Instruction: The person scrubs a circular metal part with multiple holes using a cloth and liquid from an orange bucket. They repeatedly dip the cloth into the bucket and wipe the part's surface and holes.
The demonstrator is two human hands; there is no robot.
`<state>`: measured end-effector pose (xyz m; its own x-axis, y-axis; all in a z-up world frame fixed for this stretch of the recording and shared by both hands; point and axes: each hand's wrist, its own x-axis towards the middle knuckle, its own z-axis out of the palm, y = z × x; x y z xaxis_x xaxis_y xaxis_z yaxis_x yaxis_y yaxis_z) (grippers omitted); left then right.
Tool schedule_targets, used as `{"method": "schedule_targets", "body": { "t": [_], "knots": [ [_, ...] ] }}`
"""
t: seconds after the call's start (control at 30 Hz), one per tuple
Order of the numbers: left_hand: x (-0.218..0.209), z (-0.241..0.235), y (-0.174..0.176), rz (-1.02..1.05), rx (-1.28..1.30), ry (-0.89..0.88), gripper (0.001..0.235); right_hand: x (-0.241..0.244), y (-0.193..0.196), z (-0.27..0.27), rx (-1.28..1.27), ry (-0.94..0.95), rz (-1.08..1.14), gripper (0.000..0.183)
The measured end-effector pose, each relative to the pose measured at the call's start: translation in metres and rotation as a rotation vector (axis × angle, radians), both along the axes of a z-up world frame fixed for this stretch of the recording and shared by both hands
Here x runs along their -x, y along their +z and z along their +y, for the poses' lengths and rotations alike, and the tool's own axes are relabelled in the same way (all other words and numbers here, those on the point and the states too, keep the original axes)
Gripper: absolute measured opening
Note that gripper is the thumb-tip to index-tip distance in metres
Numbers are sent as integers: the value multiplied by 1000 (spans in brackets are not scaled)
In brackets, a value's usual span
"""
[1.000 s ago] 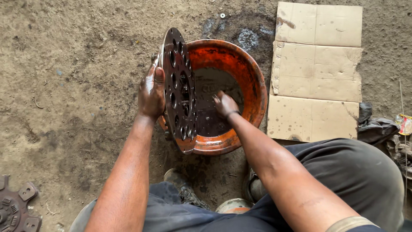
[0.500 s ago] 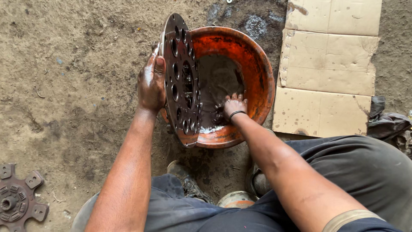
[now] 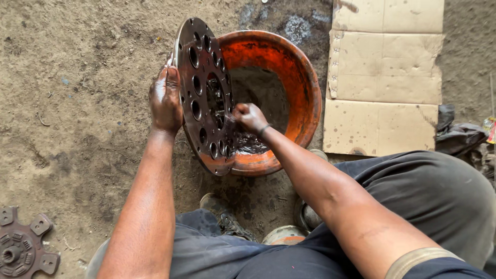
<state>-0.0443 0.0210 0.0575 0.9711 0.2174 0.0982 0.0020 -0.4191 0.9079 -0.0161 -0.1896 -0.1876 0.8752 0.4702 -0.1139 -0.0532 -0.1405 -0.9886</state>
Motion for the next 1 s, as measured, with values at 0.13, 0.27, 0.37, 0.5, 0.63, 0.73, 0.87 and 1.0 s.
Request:
{"method": "schedule_targets", "body": {
  "t": [0.13, 0.27, 0.37, 0.5, 0.63, 0.73, 0.87, 1.0],
  "knots": [
    [3, -2, 7, -46, -50, -15, 77, -1, 124, 35, -290, -39, -21, 13],
    [5, -8, 15, -30, -76, -14, 80, 13, 207, 45, -271, -168, -354, 19],
    [0, -11, 15, 91, 22, 24, 83, 21, 204, 44, -93, -250, -462, 14],
    [2, -8, 16, 33, -15, -8, 89, 30, 174, 42, -37, -217, -147, 8],
    [4, -8, 14, 47, -50, -4, 89, 24, 180, 50, -112, -305, -314, 10],
    [6, -15, 17, -171, -94, -82, 84, 23, 188, 55, -218, -367, -312, 15],
    [4, -14, 11, -304, -107, -122, 81, 17, 168, 48, -152, -357, -211, 10],
    [-2, -3, -4, 125, -111, 69, 79, 28, 143, 44, -287, -274, -39, 11]
  ]
}}
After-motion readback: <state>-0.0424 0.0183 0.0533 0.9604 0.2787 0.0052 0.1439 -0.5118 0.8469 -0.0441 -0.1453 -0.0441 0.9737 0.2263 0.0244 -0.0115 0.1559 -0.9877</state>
